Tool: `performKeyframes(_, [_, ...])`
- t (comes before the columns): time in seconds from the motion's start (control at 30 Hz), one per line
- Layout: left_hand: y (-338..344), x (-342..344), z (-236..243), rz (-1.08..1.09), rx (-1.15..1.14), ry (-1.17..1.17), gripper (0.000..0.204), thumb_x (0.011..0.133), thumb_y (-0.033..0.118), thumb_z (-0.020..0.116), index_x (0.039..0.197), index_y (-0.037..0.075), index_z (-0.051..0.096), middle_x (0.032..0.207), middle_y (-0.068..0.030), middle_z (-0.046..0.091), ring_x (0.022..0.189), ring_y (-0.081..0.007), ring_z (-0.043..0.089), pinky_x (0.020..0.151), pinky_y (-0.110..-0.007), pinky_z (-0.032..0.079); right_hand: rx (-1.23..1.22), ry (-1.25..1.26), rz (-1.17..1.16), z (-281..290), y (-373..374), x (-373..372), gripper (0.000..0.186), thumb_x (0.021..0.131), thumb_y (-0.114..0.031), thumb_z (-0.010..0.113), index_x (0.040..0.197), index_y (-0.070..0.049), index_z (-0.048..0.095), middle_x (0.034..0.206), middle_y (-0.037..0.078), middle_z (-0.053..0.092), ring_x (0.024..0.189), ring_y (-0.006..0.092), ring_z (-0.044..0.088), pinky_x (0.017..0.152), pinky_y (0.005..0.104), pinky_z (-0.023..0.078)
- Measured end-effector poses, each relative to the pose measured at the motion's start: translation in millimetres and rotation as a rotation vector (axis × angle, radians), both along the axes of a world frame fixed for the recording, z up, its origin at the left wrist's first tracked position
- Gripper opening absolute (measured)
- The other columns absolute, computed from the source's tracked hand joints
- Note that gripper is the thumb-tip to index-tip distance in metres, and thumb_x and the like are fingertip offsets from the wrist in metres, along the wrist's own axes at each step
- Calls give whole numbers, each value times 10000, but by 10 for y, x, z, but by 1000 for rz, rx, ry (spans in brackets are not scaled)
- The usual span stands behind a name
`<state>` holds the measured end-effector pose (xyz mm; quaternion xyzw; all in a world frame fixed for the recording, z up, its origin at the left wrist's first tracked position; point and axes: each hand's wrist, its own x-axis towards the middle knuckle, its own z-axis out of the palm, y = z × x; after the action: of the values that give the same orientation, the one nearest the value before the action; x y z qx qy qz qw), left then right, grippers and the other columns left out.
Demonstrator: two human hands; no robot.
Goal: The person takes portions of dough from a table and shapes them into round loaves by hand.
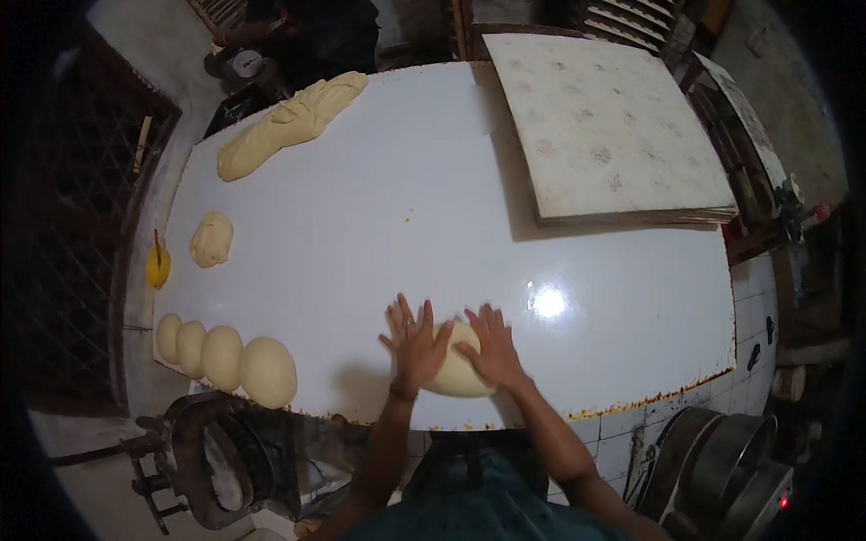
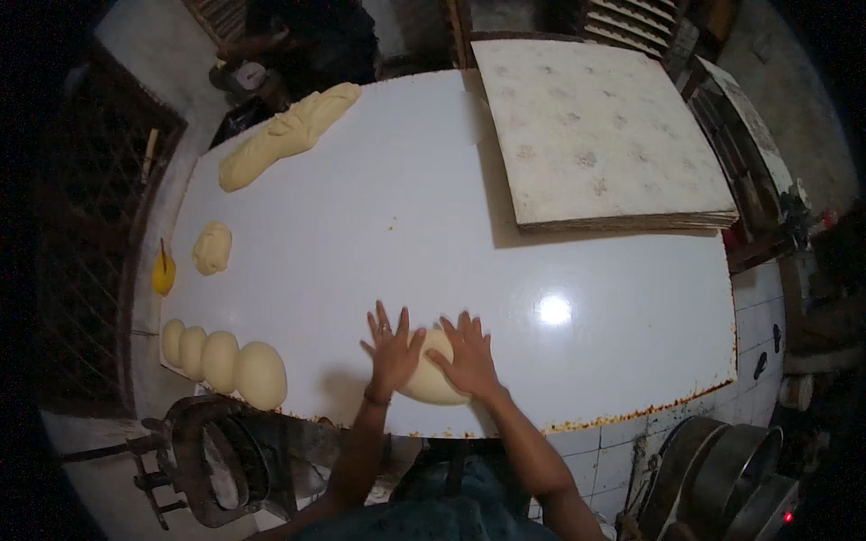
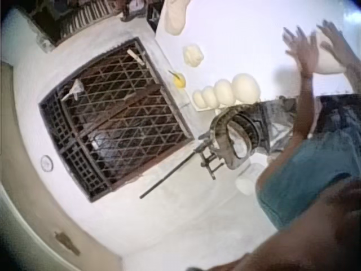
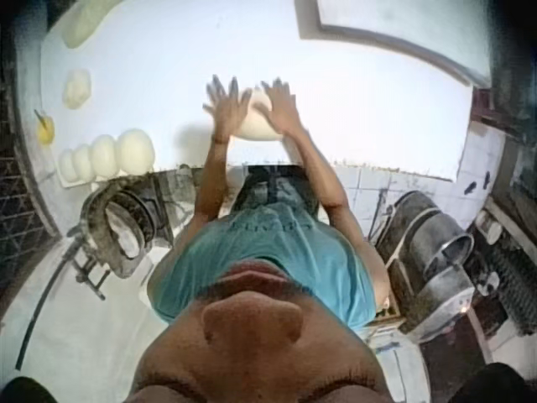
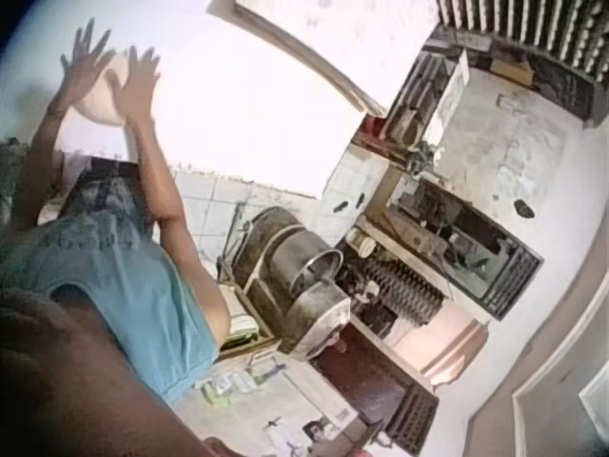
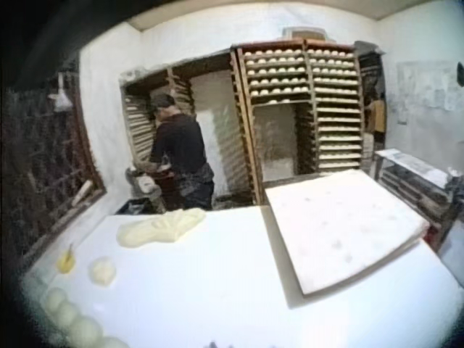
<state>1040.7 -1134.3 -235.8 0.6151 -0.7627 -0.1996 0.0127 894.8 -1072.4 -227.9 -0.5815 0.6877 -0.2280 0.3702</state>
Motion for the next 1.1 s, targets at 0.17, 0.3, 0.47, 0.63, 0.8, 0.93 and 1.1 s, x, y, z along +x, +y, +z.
performKeyframes(0.17, [-689, 31, -95, 210, -346, 700, 561, 934, 396, 410, 1324, -6, 380, 1374, -247, 322, 1293, -367, 249, 1031, -516, 230, -344, -236, -393, -78, -765, -398, 520, 911, -261, 481, 1336, 6, 344, 1410, 257, 234, 1315, 363, 241, 1039, 418, 267])
performKeyframes(0.3, [-273, 208, -102, 1045, 444, 1105, 476, 970, 408, 344, 1105, -9, 531, 1058, -111, 576, 1021, -212, 524, 903, -365, 403, -104, -328, -257, 24, -650, -403, 480, 912, -260, 493, 1283, 29, 397, 1264, 232, 439, 1147, 324, 458, 960, 394, 378])
performKeyframes(0.47, [-504, -72, -172, 841, 709, 1523, 582, 935, 531, 313, 1207, 52, 500, 1129, -107, 571, 1012, -203, 566, 861, -369, 469, 458, -1163, -271, -196, -1060, -407, 429, 942, -299, 440, 1221, 26, 468, 1122, 158, 580, 991, 272, 579, 875, 379, 463])
performKeyframes(0.63, [-596, -256, 102, 798, 855, 2008, 595, 909, 550, 343, 1262, 81, 449, 1239, -113, 503, 1112, -261, 508, 925, -433, 439, 834, -2028, -179, -311, -1630, -489, 468, 946, -351, 419, 1244, 6, 476, 1202, 130, 546, 1067, 239, 551, 921, 373, 443])
performKeyframes(0.8, [331, 184, 372, 954, 747, 1376, 546, 890, 348, 535, 1334, 134, 301, 1320, -88, 404, 1142, -250, 452, 957, -429, 400, -349, -248, 287, -270, -1831, -663, 577, 853, -429, 563, 1239, -5, 499, 1231, 132, 527, 1139, 241, 483, 987, 338, 359])
performKeyframes(0.93, [-179, 516, 127, 886, 245, 923, 313, 901, 144, 519, 1188, 34, 462, 1232, -61, 459, 1048, -199, 490, 870, -321, 424, 163, -670, 197, -407, -1832, -811, 473, 912, -389, 495, 1210, -23, 535, 1140, 126, 585, 1061, 193, 528, 943, 312, 387])
performKeyframes(1.1, [-1472, -89, -207, -2, 731, 689, 614, 930, 507, 344, 1109, -30, 583, 1131, -156, 589, 1018, -255, 562, 876, -360, 434, 429, -701, 376, -496, -1671, -829, 533, 955, -431, 333, 1116, 5, 595, 1134, 136, 597, 1022, 203, 547, 902, 322, 413])
